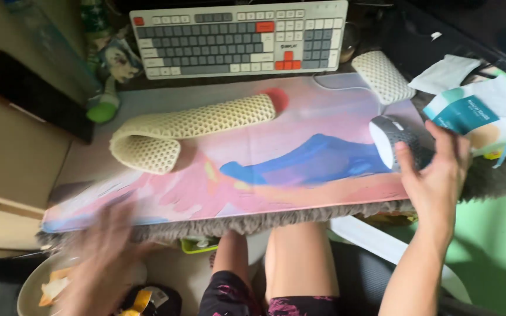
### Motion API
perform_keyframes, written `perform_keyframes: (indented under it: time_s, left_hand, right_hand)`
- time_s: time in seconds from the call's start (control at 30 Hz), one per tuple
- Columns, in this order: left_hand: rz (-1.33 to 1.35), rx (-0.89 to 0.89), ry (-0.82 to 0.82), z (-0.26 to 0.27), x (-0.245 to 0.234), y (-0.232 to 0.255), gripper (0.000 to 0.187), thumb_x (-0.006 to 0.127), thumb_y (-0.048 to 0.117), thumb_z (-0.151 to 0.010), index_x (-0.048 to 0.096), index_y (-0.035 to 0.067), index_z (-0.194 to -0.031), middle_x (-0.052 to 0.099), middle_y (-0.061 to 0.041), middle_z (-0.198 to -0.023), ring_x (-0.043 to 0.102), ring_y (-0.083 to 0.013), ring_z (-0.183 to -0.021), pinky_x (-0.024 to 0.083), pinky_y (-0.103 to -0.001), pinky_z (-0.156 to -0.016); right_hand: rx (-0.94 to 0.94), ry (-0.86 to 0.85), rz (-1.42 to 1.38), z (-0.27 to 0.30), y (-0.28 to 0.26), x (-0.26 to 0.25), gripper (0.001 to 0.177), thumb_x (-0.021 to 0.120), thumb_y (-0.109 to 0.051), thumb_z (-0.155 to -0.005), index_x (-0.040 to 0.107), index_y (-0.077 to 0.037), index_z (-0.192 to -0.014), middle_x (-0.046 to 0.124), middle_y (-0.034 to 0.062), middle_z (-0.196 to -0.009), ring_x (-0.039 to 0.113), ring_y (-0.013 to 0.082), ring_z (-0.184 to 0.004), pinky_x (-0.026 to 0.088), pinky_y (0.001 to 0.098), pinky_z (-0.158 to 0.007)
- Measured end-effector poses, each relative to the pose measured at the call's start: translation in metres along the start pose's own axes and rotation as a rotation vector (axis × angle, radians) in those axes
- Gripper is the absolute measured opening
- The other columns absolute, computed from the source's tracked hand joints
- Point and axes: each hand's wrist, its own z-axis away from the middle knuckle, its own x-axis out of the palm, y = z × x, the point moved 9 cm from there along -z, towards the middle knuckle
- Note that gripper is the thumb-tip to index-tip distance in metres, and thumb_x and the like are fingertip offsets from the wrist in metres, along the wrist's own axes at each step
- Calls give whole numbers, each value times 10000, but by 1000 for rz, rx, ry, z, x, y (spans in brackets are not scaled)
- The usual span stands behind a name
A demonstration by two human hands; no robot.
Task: The person cleans a computer keyboard using a wet wipe, scrubbing the keys and the top surface of the frame while holding the keyboard by its edges.
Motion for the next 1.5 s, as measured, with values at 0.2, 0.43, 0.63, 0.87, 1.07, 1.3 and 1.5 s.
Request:
perform_keyframes:
  time_s: [0.2, 0.43, 0.63, 0.87, 1.07, 1.3, 1.5]
  left_hand:
    - [-37, -191, 352, 22, -54, -39, 419, 668, 377, -974, 670, 173, -1340, 645, -240, -1307, 593, -398, -1248, 479, -503, -1063]
    - [323, 572, 126, -166, 5, 272, 658, 498, 574, -990, 503, 89, -1434, 433, -196, -1538, 366, -434, -1416, 286, -603, -1122]
    - [37, 438, 384, -196, -1, 395, 715, 368, 587, -1012, 471, 26, -1443, 441, -238, -1527, 341, -420, -1423, 243, -645, -1139]
    - [1218, 950, -83, -218, 3, 438, 362, 608, 124, -814, 713, 39, -1150, 704, -177, -1208, 671, -347, -1124, 524, -443, -1005]
    - [735, 575, 137, -348, 51, 398, 444, 573, 222, -934, 590, 69, -1350, 548, -181, -1396, 499, -386, -1318, 418, -528, -1078]
    - [321, 937, -128, -287, 72, 481, 758, 338, 518, -1063, 201, 13, -1611, 141, -245, -1665, 86, -441, -1549, 34, -655, -1178]
    - [1367, 1383, -360, -270, -1, 439, 874, 395, 787, -918, 666, 58, -1315, 645, -199, -1427, 585, -356, -1376, 409, -502, -1243]
  right_hand:
    - [188, -275, 68, -14, 41, 65, 823, 923, -249, -730, 585, -28, -1448, 596, 288, -1255, 570, 490, -1168, 462, 542, -975]
    - [50, -171, -74, -37, 28, 62, 698, 849, -135, -790, 614, -17, -1436, 598, 255, -1287, 627, 438, -1148, 503, 492, -1012]
    - [3, -37, -189, -69, 32, 26, 643, 869, -101, -819, 633, -10, -1410, 626, 228, -1326, 627, 389, -1204, 508, 456, -1049]
    - [281, -159, -628, -90, 47, 11, 647, 829, -36, -829, 597, -15, -1433, 651, 86, -1345, 616, 132, -1159, 502, 262, -974]
    - [284, -178, -864, -112, 47, 37, 629, 811, -5, -845, 591, -6, -1435, 654, 81, -1295, 612, 125, -1157, 503, 249, -985]
    - [293, -201, -800, -137, 58, 55, 592, 815, -23, -851, 623, -33, -1411, 692, 82, -1232, 647, 128, -1084, 523, 253, -935]
    - [230, -167, -736, -141, 79, 65, 589, 826, -17, -849, 630, -19, -1405, 691, 90, -1273, 650, 132, -1131, 534, 262, -983]
